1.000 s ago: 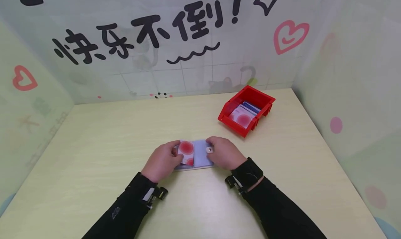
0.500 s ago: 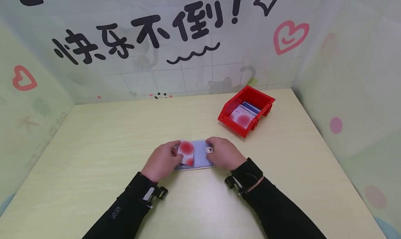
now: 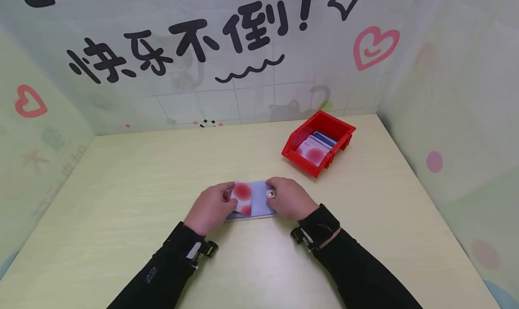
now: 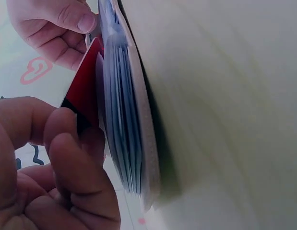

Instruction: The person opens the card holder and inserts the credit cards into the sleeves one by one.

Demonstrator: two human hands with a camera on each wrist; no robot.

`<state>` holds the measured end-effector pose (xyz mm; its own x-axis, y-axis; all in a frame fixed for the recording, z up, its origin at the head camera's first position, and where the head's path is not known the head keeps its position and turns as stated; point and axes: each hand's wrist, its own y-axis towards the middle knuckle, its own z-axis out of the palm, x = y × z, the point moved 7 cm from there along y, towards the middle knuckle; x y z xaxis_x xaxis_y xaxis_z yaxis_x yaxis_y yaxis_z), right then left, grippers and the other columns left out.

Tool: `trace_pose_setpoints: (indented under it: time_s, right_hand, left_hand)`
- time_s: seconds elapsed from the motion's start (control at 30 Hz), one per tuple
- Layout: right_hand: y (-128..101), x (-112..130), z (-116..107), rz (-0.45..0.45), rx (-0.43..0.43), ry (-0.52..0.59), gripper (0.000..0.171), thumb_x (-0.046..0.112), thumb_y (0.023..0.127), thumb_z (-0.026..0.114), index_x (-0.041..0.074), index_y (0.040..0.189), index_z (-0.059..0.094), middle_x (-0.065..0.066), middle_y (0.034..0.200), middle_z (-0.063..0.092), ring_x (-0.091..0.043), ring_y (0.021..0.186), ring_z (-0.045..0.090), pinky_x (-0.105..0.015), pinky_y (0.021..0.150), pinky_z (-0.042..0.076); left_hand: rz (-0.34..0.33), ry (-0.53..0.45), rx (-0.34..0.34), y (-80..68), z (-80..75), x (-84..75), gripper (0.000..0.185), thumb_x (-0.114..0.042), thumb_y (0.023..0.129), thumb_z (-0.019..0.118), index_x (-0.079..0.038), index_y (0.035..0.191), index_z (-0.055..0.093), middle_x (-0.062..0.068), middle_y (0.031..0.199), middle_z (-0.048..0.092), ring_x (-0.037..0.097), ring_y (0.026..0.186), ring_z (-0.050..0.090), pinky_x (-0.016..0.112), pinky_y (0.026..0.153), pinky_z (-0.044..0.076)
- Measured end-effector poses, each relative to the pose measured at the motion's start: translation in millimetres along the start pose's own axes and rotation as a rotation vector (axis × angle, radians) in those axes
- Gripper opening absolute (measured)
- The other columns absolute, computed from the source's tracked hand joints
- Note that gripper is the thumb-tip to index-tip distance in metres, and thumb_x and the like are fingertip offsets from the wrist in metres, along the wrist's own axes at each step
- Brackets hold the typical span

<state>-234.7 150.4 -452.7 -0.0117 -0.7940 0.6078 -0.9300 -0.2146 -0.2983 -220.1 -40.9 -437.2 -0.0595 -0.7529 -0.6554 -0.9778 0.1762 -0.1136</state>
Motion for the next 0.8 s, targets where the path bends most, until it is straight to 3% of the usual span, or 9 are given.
trace_pose_setpoints:
  time_s: [0.63,0.8]
  right_hand:
    - [-3,3,0,-0.025,0.035,-0.070,0.066,0.011,0.093,0.078,0.008,0.154,0.053,-0.012,0.153,0.057,-0.032,0.141,0.054,-0.048,0.112,0.052]
    - [-3,3,0,-0.032,0.039,-0.074,0.068,0.009,0.092,0.079,0.007,0.154,0.052,-0.012,0.152,0.056,-0.033,0.140,0.053,-0.048,0.113,0.052]
  left_hand:
    - [-0.010,0.027,0.013,3.4,7.5,-7.6,0.049,-0.021,0.099,0.074,0.001,0.141,0.063,0.005,0.073,0.053,0.021,0.073,0.054,0.030,0.067,0.043]
    - [0.021,0.033,0.044,2.5,10.9,-9.3,0.046,-0.023,0.096,0.077,-0.002,0.136,0.067,0.004,0.087,0.066,0.020,0.082,0.059,0.031,0.074,0.050]
